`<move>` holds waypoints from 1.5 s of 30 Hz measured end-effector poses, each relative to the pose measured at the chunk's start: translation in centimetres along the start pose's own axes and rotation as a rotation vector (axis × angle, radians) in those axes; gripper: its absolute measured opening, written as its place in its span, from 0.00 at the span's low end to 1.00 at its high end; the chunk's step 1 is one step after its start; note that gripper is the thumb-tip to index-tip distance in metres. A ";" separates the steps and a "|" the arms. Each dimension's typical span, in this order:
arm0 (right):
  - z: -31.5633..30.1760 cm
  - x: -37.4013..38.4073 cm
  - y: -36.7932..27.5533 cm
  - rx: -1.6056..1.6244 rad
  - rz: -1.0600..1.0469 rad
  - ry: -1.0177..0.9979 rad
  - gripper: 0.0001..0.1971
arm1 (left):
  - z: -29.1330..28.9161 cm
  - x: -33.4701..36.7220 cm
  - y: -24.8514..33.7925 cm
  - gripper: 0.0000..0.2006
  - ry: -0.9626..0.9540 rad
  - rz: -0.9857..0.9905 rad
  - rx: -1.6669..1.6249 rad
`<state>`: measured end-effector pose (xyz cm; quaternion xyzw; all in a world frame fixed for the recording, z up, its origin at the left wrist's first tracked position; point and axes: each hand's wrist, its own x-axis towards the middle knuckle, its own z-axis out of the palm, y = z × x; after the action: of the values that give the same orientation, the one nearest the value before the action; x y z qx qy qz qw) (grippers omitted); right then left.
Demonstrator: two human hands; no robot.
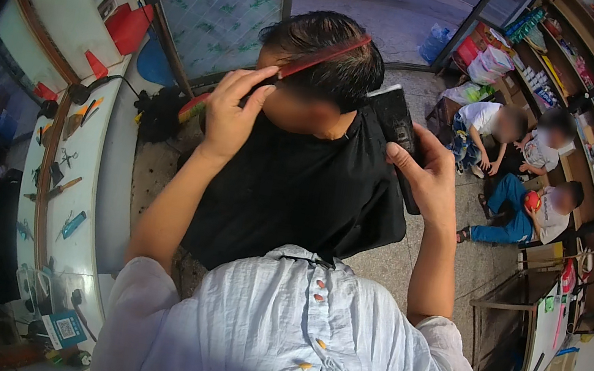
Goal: The person cuts a seated man's hair using shears and a red comb, then switches to electric clippers to trim the sides and back. The person combs and sections the hair repeatedly while cutting.
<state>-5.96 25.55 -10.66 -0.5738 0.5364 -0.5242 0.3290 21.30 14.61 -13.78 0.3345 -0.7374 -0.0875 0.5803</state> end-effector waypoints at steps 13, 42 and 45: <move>-0.4 -1.0 2.2 -0.024 0.071 0.028 0.28 | 1.0 -4.7 -7.2 0.12 0.285 -0.513 -0.311; 0.6 -1.6 2.4 -0.012 0.087 0.036 0.26 | 0.9 -1.4 -2.7 0.08 -0.085 -0.028 -0.216; 0.7 -1.8 2.0 0.017 0.085 0.037 0.25 | 0.1 -1.4 -4.1 0.10 -0.232 -0.054 -0.150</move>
<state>-5.64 26.71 -13.18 -0.5381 0.5617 -0.5248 0.3458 22.93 12.32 -17.07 0.2976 -0.7815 -0.1959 0.5122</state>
